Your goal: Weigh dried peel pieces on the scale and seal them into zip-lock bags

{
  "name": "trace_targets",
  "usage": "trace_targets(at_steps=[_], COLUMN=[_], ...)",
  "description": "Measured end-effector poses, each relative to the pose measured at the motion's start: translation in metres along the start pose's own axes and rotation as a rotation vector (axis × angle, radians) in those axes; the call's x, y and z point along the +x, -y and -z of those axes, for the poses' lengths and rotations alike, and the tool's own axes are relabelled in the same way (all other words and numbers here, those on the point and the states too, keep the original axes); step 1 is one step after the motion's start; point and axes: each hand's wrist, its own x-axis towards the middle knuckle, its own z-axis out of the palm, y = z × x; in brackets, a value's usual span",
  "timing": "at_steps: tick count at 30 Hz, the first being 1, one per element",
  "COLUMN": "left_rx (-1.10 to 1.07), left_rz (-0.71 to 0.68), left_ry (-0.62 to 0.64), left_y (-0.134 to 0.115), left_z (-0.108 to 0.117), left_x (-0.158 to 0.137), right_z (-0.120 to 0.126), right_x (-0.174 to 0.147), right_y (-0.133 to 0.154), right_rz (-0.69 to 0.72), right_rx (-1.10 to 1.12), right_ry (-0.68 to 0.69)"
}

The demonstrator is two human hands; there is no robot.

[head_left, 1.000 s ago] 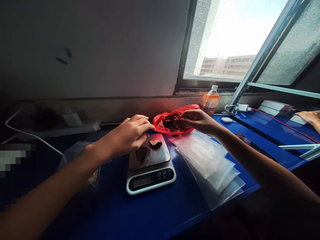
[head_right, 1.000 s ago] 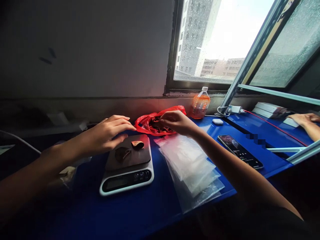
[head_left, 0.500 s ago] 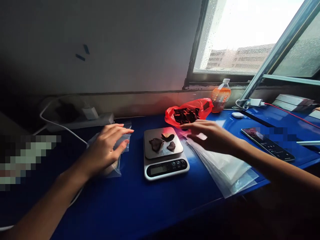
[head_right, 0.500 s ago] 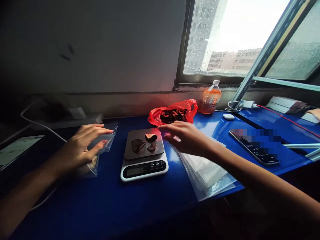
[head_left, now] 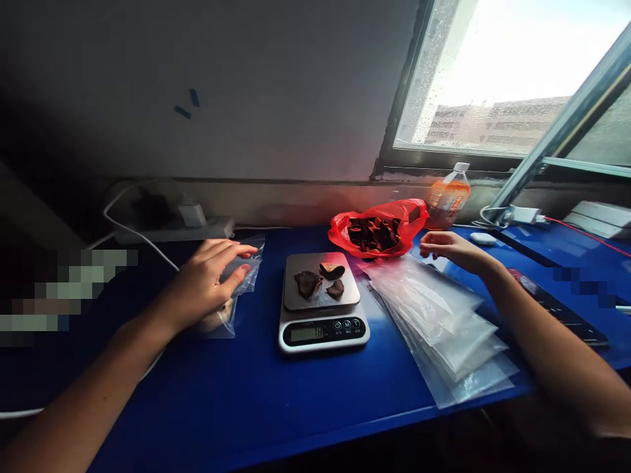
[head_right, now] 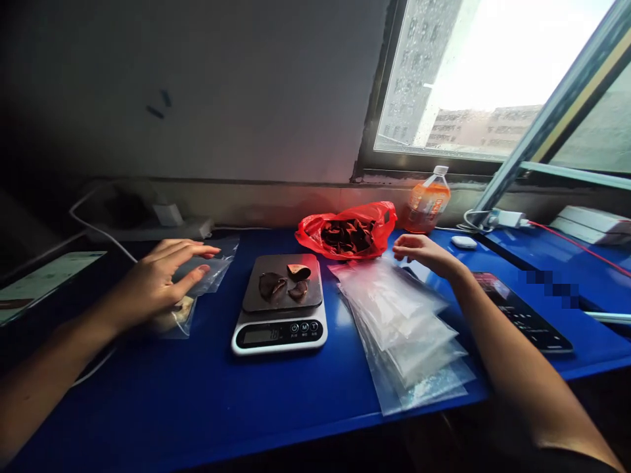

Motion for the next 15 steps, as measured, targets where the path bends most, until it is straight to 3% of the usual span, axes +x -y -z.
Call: trace_targets(at_steps=[7, 15], left_rx=[-0.066, -0.098], left_rz=[0.057, 0.127], left_ry=[0.073, 0.201], left_y=[0.010, 0.016], left_z=[-0.012, -0.016], left_x=[-0.001, -0.005], right_z=[-0.018, -0.006], right_x=[0.016, 0.028], right_y=[-0.051, -0.064], right_rz=[0.030, -0.085], right_rx=[-0.370, -0.604], right_ry=[-0.190, -0.233])
